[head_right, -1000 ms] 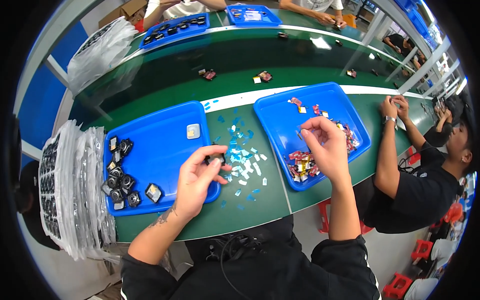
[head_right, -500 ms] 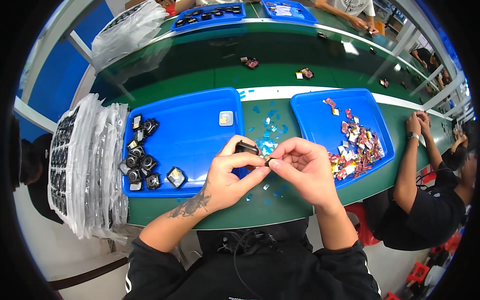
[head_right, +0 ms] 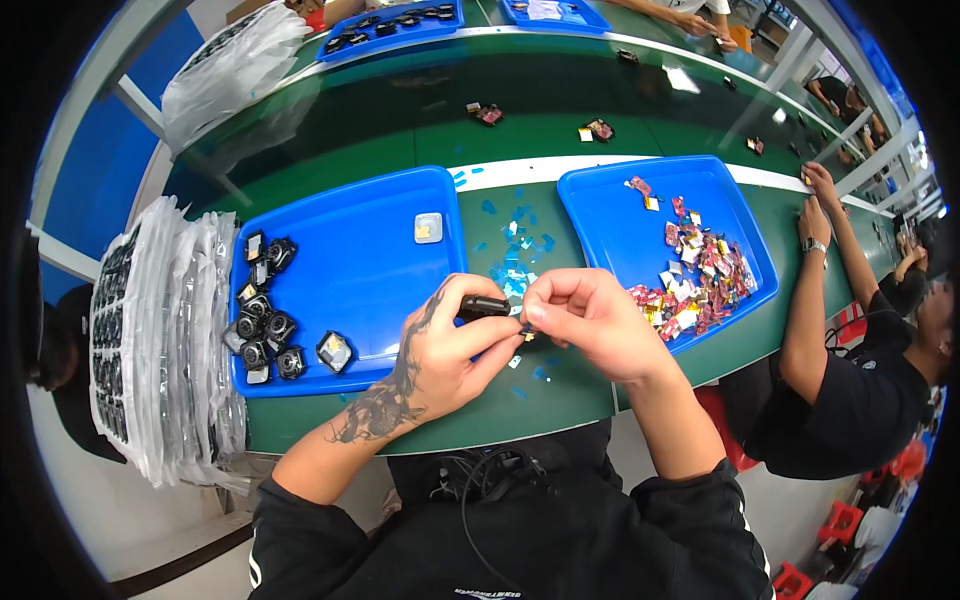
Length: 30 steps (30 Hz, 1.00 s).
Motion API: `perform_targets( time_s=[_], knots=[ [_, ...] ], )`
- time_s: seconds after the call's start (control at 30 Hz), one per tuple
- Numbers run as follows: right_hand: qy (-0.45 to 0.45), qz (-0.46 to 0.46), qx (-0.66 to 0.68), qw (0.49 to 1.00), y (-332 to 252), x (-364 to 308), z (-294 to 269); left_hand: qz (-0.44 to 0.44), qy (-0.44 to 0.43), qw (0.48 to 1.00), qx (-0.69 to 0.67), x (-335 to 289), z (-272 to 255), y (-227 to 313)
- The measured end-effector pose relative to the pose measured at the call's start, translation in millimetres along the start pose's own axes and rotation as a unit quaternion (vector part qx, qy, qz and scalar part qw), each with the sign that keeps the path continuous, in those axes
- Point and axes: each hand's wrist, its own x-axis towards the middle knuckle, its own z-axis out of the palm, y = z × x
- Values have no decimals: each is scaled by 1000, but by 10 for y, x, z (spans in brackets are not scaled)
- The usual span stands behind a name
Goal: Assembling small electronic watch components on a production line, including applying adhesive strips and mounting internal parts.
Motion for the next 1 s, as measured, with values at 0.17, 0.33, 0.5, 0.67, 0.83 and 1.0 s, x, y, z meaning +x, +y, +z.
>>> perform_targets(
  time_s=[0.17,0.33,0.5,0.67,0.83,1.0],
  knots=[
    [119,-116,-233,958,-5,60,116,99,54,983,144,7,15,-24],
    [197,-218,-422,858,-63,-43,167,83,75,979,172,6,-8,-47],
    [121,-384,-544,737,-77,-39,201,71,73,980,170,7,-5,-42],
    [175,-349,-485,782,-29,-79,182,77,79,979,171,-1,-4,-49],
    [180,-248,-552,776,73,24,109,113,87,965,219,-4,-30,-26],
    [205,-188,-313,908,177,-105,240,57,102,985,129,-19,19,-20]
  ],
)
